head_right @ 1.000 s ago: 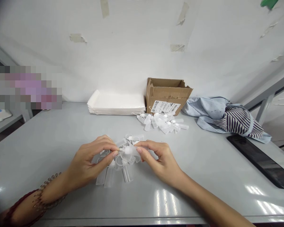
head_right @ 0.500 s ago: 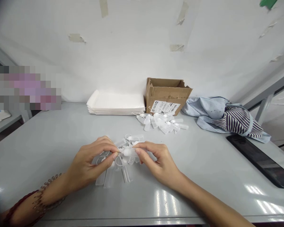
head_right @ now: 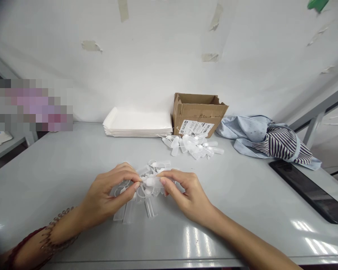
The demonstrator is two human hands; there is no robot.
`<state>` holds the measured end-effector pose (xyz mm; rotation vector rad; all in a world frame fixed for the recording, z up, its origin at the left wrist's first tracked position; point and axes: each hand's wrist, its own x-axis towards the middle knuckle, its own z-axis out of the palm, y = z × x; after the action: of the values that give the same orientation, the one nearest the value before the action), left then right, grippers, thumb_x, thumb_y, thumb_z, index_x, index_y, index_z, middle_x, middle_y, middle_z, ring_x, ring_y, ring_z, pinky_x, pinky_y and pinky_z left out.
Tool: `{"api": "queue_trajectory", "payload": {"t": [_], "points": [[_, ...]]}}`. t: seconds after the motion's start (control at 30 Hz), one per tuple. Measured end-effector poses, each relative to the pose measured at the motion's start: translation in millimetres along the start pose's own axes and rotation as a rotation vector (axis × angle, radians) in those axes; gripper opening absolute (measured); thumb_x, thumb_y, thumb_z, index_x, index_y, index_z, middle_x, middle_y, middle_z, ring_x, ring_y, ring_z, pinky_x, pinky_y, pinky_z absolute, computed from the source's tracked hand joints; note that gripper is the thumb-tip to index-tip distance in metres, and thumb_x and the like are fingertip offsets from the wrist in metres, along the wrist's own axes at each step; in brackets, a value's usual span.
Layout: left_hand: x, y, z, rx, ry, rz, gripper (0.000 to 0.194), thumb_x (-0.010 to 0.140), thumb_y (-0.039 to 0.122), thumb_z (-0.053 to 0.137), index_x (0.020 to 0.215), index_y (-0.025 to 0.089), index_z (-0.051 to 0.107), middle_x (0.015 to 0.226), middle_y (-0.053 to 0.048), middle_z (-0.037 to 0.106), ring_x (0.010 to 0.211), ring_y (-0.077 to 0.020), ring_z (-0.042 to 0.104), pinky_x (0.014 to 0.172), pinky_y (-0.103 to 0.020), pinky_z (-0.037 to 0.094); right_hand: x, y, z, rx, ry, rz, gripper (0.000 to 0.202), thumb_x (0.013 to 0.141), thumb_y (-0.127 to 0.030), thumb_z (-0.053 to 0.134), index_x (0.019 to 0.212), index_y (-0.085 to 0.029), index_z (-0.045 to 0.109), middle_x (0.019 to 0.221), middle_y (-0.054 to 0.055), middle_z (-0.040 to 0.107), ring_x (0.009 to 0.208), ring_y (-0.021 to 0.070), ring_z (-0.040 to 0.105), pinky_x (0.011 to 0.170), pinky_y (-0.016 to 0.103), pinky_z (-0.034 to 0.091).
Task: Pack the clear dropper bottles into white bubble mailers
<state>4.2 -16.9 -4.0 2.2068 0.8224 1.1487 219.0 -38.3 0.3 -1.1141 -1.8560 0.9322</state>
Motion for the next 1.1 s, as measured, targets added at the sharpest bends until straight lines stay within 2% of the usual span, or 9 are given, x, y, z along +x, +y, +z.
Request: {"api": "queue_trajectory", "payload": {"t": [0.47, 0.8, 0.9, 0.97, 1.1], "points": [[-2, -3, 2.5, 0.010, -0.009, 0.002, 0.013, 0.082, 0.004, 0.053, 0.080, 0.015, 0.059, 0.070, 0.000, 0.059, 0.068, -0.0125, 0.050, 0.067, -0.029, 0.039, 3, 0, 0, 0.023, -0.018, -0.014, 0.023, 0.093, -0.023, 0.048, 0.098, -0.019, 0.070, 0.063, -0.002, 0.059, 0.060, 0.0109, 0.055, 0.059, 0.023, 0.043], [-5, -5, 7.1, 0.062, -0.137, 0.015, 0.010, 0.087, 0.010, 0.054, 0.082, 0.017, 0.059, 0.073, 0.000, 0.060, 0.073, -0.0143, 0.052, 0.072, -0.030, 0.039, 5, 1, -6, -0.031, -0.030, -0.029, 0.022, 0.092, -0.031, 0.051, 0.090, -0.018, 0.068, 0.073, 0.002, 0.069, 0.065, 0.0147, 0.063, 0.064, 0.027, 0.049], [-3, -5, 3.1, 0.081, -0.151, 0.007, 0.012, 0.088, 0.011, 0.052, 0.078, 0.017, 0.058, 0.069, 0.000, 0.059, 0.072, -0.0147, 0.050, 0.071, -0.031, 0.038, 11, 14, -16, -0.288, 0.073, -0.089, 0.031, 0.096, -0.035, 0.041, 0.087, -0.018, 0.066, 0.077, 0.003, 0.069, 0.070, 0.0149, 0.064, 0.064, 0.025, 0.049], [-2, -5, 0.1, 0.107, -0.142, 0.012, 0.016, 0.089, 0.013, 0.050, 0.075, 0.016, 0.057, 0.067, 0.000, 0.058, 0.071, -0.0149, 0.048, 0.071, -0.032, 0.037, 19, 28, -29, -0.674, 0.257, -0.119, 0.038, 0.097, -0.037, 0.033, 0.085, -0.019, 0.064, 0.078, 0.004, 0.069, 0.070, 0.0152, 0.063, 0.064, 0.026, 0.049], [-3, -9, -2.8, 0.185, -0.130, 0.036, 0.022, 0.090, 0.013, 0.046, 0.070, 0.016, 0.053, 0.064, 0.000, 0.056, 0.070, -0.0148, 0.046, 0.072, -0.034, 0.036, 34, 61, -74, -0.942, 0.442, 0.005, 0.034, 0.093, -0.034, 0.036, 0.088, -0.015, 0.064, 0.088, 0.014, 0.068, 0.086, 0.0270, 0.060, 0.079, 0.041, 0.044]]}}
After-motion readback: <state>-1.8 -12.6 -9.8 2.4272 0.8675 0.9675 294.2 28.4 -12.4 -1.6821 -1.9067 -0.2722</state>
